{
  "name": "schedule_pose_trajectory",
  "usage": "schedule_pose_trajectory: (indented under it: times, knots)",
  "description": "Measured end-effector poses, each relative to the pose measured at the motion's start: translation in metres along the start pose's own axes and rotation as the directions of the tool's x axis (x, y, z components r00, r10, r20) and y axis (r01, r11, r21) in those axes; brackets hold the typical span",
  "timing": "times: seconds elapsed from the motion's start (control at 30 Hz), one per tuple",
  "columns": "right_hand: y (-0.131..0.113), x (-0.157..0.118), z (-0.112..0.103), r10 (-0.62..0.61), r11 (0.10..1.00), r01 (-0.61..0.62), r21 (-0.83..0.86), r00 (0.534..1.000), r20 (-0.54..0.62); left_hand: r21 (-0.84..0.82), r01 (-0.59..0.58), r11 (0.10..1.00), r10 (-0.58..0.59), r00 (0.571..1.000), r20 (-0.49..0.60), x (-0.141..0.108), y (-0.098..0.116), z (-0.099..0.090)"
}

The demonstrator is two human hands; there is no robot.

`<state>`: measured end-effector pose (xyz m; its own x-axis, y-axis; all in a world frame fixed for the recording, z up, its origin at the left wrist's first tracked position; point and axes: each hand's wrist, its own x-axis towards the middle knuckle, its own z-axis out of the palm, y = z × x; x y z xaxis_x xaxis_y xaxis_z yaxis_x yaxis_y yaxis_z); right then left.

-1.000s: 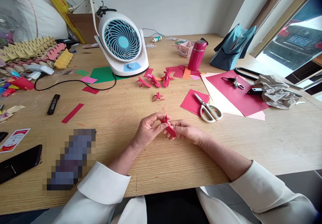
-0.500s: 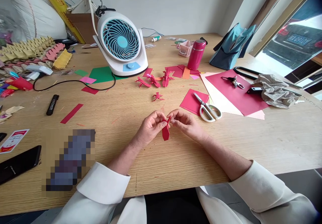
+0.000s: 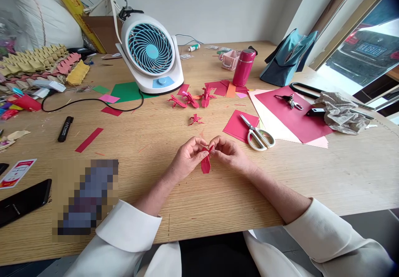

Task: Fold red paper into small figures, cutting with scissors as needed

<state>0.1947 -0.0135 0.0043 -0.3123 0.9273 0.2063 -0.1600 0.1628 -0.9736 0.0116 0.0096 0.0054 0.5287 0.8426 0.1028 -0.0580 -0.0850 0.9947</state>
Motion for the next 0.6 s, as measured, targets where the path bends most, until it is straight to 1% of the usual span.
schedule_pose_trajectory:
  times: [0.07,0.17,0.23,0.3,0.37,0.47,0.6]
  knots:
    - [0.0007,-0.0005,0.0007,0.019,1.000,-0.019,-0.024,1.000,0.008,0.107,-0.007,0.994,0.010,1.000,-0.021,-0.0008,-0.0011,0.0007]
    - [0.0021,-0.0011,0.0023,0.054,0.996,-0.053,-0.076,0.999,0.002,0.274,-0.023,0.962,0.040,0.998,-0.055,-0.0023,0.0004,0.0028]
    - [0.0026,-0.0014,0.0032,0.056,0.994,-0.056,-0.097,0.998,-0.005,0.317,-0.024,0.948,0.048,0.997,-0.067,-0.0030,0.0018,0.0042]
    - [0.0025,-0.0017,0.0037,0.038,0.994,-0.040,-0.106,0.999,-0.016,0.295,-0.011,0.956,0.034,0.997,-0.074,-0.0029,0.0023,0.0050]
    - [0.0019,-0.0025,0.0038,0.015,0.990,-0.020,-0.138,0.999,-0.037,0.228,0.009,0.974,0.007,0.997,-0.072,-0.0022,0.0014,0.0051]
    - [0.0006,-0.0046,0.0040,-0.030,0.971,0.015,-0.239,0.998,-0.059,0.118,0.048,0.992,-0.043,0.998,-0.049,-0.0007,-0.0006,0.0038]
    - [-0.0025,-0.0073,0.0052,-0.090,0.933,0.066,-0.355,0.995,-0.052,0.103,0.088,0.991,-0.087,0.996,-0.008,0.0003,-0.0009,0.0004]
